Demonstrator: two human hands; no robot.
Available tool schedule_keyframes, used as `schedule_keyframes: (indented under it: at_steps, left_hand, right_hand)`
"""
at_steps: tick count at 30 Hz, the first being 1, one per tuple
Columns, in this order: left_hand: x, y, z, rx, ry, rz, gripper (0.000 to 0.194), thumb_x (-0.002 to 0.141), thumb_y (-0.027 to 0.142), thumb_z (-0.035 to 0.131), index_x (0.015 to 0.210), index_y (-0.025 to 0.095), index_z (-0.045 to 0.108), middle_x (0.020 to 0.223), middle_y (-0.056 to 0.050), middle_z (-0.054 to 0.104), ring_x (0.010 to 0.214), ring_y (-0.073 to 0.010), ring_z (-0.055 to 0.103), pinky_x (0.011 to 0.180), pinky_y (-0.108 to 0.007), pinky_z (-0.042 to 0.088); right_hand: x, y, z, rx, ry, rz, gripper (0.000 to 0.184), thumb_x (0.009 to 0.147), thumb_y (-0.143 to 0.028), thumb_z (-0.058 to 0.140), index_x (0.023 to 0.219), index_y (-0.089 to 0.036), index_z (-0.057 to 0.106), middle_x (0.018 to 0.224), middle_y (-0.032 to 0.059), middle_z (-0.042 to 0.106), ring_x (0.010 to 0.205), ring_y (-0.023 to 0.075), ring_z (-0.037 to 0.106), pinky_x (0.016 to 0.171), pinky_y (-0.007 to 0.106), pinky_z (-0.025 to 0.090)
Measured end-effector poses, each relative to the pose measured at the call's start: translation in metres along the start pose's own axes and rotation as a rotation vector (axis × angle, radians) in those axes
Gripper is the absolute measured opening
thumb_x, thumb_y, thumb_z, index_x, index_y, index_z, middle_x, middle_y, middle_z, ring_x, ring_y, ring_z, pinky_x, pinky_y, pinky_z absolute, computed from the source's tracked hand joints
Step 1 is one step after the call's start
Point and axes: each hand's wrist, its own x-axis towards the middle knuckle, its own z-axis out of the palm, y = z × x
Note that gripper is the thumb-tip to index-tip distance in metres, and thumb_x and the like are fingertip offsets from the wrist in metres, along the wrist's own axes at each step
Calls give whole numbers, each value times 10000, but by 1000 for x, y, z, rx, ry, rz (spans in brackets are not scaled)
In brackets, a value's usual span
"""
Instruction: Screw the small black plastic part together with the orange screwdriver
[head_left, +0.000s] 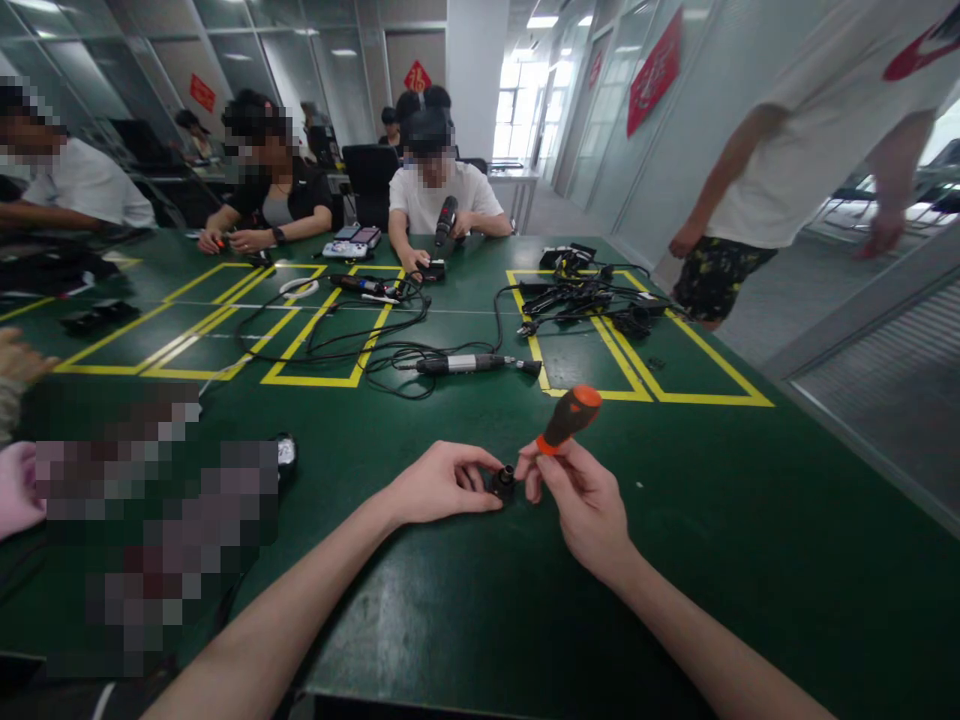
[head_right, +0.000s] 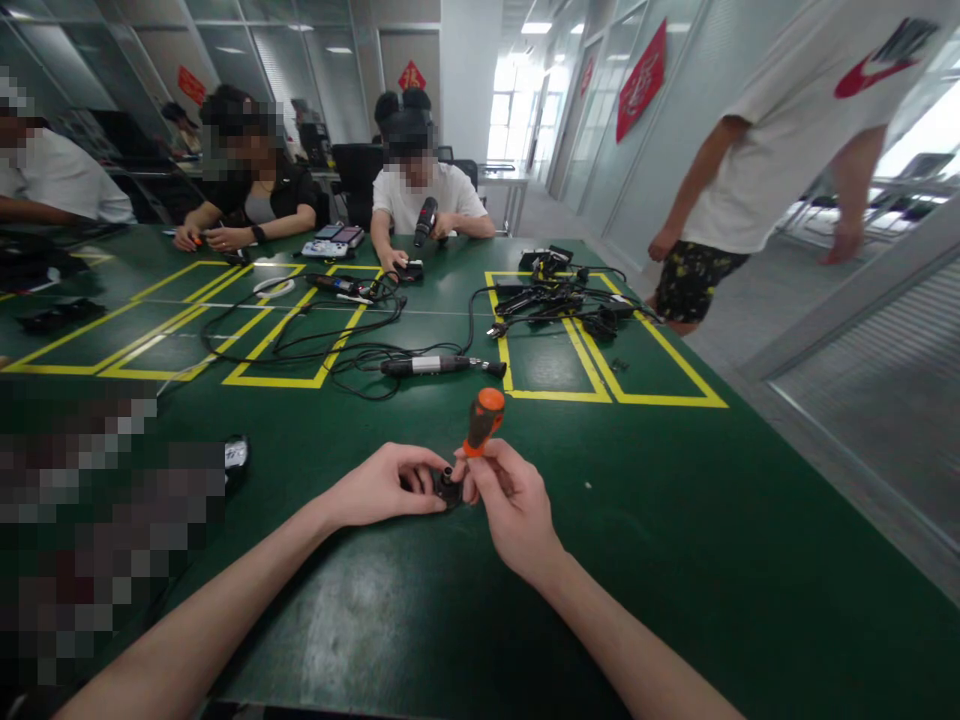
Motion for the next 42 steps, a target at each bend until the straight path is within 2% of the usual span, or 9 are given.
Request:
schedule_keyframes:
  at_steps: [8,13,17,22,25,32,37,42]
  left_hand:
    - [0,-1,1,-6,3,6,451,730,316,835,1115,95,759,741,-15,702,668,-130,645,653,-235,504]
    - [-1,1,1,-6,5,-1,429,727,309,837,1093,99,763,732,-6,694,658,-121,635,643,-226,494]
    - [0,0,1,-13,8,9,437,722,306,836,1102,101,766,733,-2,689,655,-118,629,645,-228,496]
    - [0,-2,1,-16,14,15,445,721,311,838,1111,109,767,711,8,683,644,-117,626,640,-228,493]
    - [0,-2,1,-24,10,18,439,724,310,836,1110,112,765,713,10,682,642,-113,623,642,-226,491]
    - [0,-1,1,-31,-5,9,399,733,304,823,1076,110,760,734,-1,694,645,-109,618,641,-222,486]
    - [0,0,2,-35,14,-1,422,720,305,829,1084,105,755,707,12,679,645,-110,622,648,-224,491]
    - [-1,0,2,-31,7,17,420,719,300,830,1092,118,764,713,14,680,652,-111,620,643,-222,485]
  right_hand:
    - [-3,5,-1,25,11,6,292,1036,-494,554,993,-221,649,755,14,684,581,126,597,552,250,524]
    - [-3,7,2,24,6,-3,236,1022,-444,600,917,-234,576,733,-11,670,576,116,581,557,234,517]
    - [-4,5,0,-63,-24,-50,179,1041,-354,564,934,-221,621,775,-1,651,590,114,578,561,240,501]
    - [-4,2,-3,-126,-41,-85,189,1043,-285,531,919,-217,656,702,-29,568,552,109,541,539,239,477]
    - [-4,2,-2,-109,-50,-69,204,1045,-304,533,911,-217,660,682,-28,594,538,113,559,529,240,490]
    - [-5,2,2,8,-34,-50,159,1036,-383,579,1006,-236,633,806,9,704,568,115,623,549,245,547]
    - [-6,2,2,-19,-2,-48,146,998,-364,646,946,-239,593,766,-7,702,554,114,616,549,245,545]
    - [-5,2,0,-111,-10,-52,161,984,-339,650,877,-219,635,740,0,658,579,130,605,555,263,537]
